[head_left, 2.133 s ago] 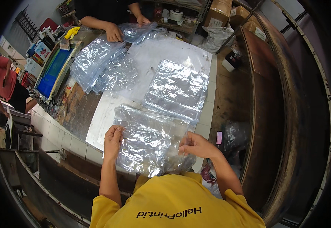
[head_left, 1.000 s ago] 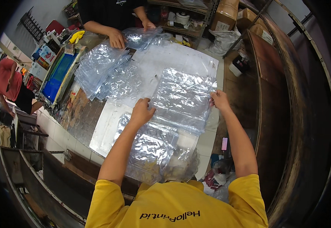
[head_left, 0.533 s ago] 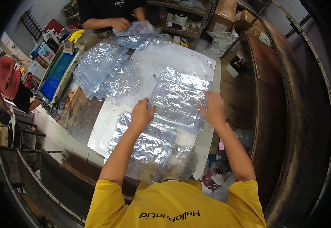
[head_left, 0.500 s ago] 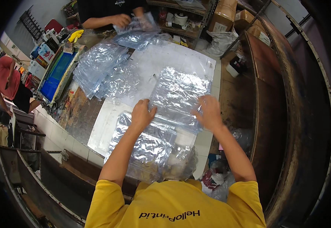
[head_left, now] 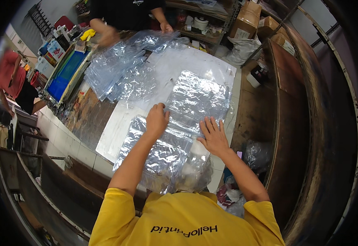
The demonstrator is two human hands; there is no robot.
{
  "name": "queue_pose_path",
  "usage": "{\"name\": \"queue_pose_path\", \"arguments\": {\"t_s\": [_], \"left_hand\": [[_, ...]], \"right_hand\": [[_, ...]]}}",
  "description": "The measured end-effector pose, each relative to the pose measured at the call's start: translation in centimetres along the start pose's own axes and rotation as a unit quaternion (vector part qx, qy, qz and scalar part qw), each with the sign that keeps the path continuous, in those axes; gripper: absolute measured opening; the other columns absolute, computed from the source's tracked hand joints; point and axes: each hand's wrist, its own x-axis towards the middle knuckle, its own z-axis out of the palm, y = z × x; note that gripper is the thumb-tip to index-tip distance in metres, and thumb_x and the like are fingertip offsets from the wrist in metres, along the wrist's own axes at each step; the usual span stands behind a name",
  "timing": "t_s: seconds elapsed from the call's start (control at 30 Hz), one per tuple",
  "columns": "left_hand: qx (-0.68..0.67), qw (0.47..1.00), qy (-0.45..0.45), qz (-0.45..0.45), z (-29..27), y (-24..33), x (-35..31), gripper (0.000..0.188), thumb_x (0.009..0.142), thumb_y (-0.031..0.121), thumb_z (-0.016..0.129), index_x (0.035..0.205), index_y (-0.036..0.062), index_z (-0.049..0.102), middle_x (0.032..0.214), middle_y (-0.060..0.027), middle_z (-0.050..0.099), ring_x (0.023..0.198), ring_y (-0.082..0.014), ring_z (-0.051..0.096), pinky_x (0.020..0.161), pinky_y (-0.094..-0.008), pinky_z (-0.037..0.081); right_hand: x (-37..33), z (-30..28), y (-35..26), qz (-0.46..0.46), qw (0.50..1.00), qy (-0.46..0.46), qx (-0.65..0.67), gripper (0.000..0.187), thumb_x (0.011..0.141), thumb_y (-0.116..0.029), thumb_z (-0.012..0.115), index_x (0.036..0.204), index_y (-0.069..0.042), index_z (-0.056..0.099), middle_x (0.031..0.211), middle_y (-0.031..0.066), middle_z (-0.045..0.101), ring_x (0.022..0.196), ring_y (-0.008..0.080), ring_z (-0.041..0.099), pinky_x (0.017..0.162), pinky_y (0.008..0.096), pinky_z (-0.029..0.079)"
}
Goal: The person folds multiple clear plastic sheets on a workbench, aligning edges and stacking them. Another person works nearby with a screen printing frame.
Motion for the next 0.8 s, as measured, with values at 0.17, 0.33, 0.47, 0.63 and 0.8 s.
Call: {"name": "queue_pose_path", "arguments": {"t_s": [0.17, 0.33, 0.47, 0.63, 0.8], "left_hand": [[0.047, 0.986, 0.125, 0.096, -4.8, -1.9, -2.8, 0.040, 0.083, 0.022, 0.073, 0.114, 0.0001, 0.060, 0.105, -0.0183, 0.060, 0.099, -0.0352, 0.058, 0.086, -0.0448, 0.047], [0.126, 0.989, -0.019, -0.078, -9.9, -6.7, -11.0, 0.042, 0.081, 0.020, 0.074, 0.118, 0.0026, 0.061, 0.111, -0.0189, 0.059, 0.105, -0.0350, 0.057, 0.089, -0.0436, 0.047], [0.062, 0.991, 0.109, -0.044, -9.1, -6.7, -13.8, 0.033, 0.083, 0.007, 0.069, 0.114, 0.0013, 0.060, 0.107, -0.0185, 0.057, 0.097, -0.0367, 0.057, 0.083, -0.0415, 0.048], [0.048, 0.985, 0.161, -0.045, -8.4, -6.8, -12.5, 0.012, 0.085, 0.005, 0.066, 0.095, 0.0007, 0.061, 0.099, -0.0152, 0.058, 0.091, -0.0332, 0.059, 0.077, -0.0412, 0.048], [0.103, 0.988, 0.117, -0.017, -9.0, -8.0, -12.2, 0.008, 0.086, 0.005, 0.065, 0.092, 0.0007, 0.060, 0.096, -0.0151, 0.059, 0.088, -0.0325, 0.059, 0.073, -0.0425, 0.047]], "right_hand": [[-0.3, -0.9, -0.6, 0.016, 1.000, 0.016, 0.004, 0.064, 0.093, -0.043, 0.058, 0.143, -0.005, 0.042, 0.147, 0.0184, 0.041, 0.139, 0.0367, 0.033, 0.114, 0.0607, 0.020], [-0.9, -4.7, -6.5, 0.115, 0.960, -0.026, 0.254, 0.062, 0.090, -0.034, 0.064, 0.135, 0.004, 0.046, 0.133, 0.0227, 0.050, 0.122, 0.0380, 0.050, 0.104, 0.0483, 0.039], [-0.5, -2.8, -8.7, 0.199, 0.922, -0.007, 0.333, 0.042, 0.084, -0.022, 0.072, 0.116, 0.001, 0.056, 0.106, 0.0203, 0.057, 0.092, 0.0368, 0.061, 0.080, 0.0441, 0.050], [0.2, -2.0, -8.0, 0.138, 0.937, 0.046, 0.318, 0.021, 0.084, -0.011, 0.071, 0.097, -0.002, 0.057, 0.090, 0.0157, 0.056, 0.079, 0.0347, 0.060, 0.071, 0.0443, 0.049], [0.4, -4.1, -8.5, -0.010, 0.979, 0.126, 0.161, 0.014, 0.085, -0.010, 0.069, 0.088, -0.006, 0.056, 0.081, 0.0102, 0.058, 0.076, 0.0295, 0.060, 0.067, 0.0402, 0.045]]}}
